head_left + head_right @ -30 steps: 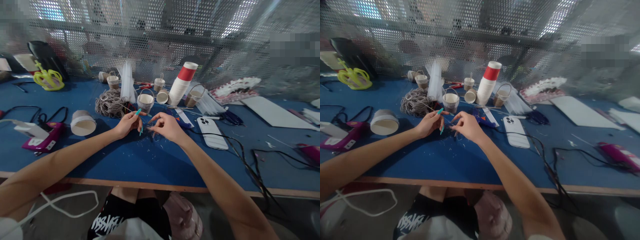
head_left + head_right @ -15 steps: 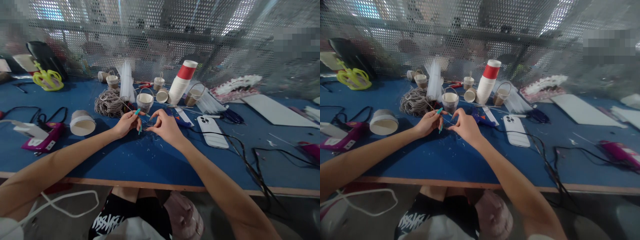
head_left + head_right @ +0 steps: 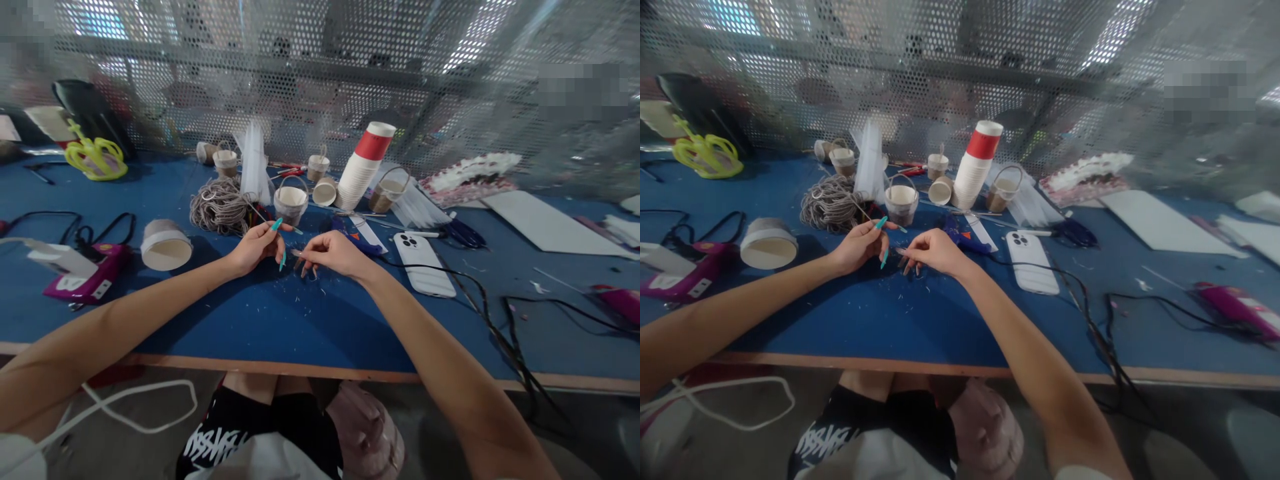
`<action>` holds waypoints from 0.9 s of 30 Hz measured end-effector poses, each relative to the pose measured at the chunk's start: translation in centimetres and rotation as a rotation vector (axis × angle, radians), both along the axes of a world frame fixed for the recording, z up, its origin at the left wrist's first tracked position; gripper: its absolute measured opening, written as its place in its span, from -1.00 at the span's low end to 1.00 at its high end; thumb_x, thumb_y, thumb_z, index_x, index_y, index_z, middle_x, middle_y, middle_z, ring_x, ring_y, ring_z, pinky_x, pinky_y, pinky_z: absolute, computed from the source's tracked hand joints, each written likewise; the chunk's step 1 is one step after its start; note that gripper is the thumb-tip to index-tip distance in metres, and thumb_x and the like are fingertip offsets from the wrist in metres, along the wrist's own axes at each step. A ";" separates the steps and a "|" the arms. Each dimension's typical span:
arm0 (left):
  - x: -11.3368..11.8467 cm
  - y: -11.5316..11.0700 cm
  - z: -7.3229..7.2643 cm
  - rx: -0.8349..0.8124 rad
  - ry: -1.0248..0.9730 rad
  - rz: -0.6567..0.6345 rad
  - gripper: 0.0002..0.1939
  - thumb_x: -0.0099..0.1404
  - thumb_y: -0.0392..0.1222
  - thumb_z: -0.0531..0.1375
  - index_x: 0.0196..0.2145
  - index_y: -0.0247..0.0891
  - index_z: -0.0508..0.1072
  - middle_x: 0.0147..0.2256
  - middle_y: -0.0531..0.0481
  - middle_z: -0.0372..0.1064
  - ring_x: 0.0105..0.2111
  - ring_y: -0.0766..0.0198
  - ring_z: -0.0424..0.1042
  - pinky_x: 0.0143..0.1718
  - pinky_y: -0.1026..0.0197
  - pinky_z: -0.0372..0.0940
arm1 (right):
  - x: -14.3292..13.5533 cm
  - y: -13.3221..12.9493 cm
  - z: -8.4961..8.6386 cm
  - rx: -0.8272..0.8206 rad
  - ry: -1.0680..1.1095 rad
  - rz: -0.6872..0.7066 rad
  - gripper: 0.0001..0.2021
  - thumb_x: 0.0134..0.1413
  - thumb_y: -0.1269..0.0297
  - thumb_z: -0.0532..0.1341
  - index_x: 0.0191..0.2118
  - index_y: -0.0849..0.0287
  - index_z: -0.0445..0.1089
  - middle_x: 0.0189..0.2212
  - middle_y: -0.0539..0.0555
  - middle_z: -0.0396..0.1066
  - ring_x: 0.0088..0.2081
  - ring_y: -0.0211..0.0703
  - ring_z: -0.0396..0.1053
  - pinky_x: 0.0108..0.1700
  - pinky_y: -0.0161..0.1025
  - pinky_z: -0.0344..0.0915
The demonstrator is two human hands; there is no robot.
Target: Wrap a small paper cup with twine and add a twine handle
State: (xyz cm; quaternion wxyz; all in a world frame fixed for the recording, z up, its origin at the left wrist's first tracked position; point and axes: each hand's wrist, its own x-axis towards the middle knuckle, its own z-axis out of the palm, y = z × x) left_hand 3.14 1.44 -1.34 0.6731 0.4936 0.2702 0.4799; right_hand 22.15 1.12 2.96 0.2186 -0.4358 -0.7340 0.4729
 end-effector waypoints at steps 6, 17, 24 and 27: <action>0.0 -0.1 0.1 -0.012 0.024 0.012 -0.76 0.36 -0.20 0.01 -0.15 -0.41 0.35 -0.63 0.09 0.33 -0.68 0.39 0.33 -0.57 0.32 0.28 | -0.6 -1.0 0.3 0.347 -0.233 -0.080 -0.78 0.02 0.27 0.24 -0.58 0.21 0.39 -0.64 0.05 0.44 -0.62 -0.32 0.30 -0.48 -0.32 0.21; 0.1 -0.1 0.4 -0.033 0.040 0.074 -0.75 0.39 -0.21 -0.03 -0.20 -0.42 0.36 -0.64 0.09 0.32 -0.67 0.39 0.35 -0.55 0.31 0.31 | -1.2 -1.9 -0.1 0.857 -0.598 -0.160 -0.83 0.11 0.37 0.19 -0.49 0.24 0.41 -0.52 0.11 0.43 -0.40 -0.17 0.33 -0.35 -0.25 0.11; 0.2 0.0 0.3 -0.055 0.015 0.098 -0.76 0.40 -0.30 -0.08 -0.28 -0.39 0.35 -0.62 0.08 0.35 -0.64 0.40 0.39 -0.50 0.32 0.33 | -1.2 -1.9 0.1 0.782 -0.483 -0.164 -0.85 0.07 0.34 0.21 -0.50 0.22 0.39 -0.51 0.10 0.43 -0.41 -0.19 0.33 -0.35 -0.24 0.13; 0.1 0.0 0.2 -0.054 -0.006 0.070 -0.75 0.39 -0.34 -0.10 -0.29 -0.40 0.34 -0.63 0.07 0.35 -0.66 0.38 0.38 -0.52 0.31 0.33 | -1.0 -1.6 0.3 0.479 -0.253 -0.113 -0.78 0.09 0.21 0.19 -0.47 0.23 0.40 -0.57 0.06 0.43 -0.53 -0.28 0.31 -0.43 -0.29 0.16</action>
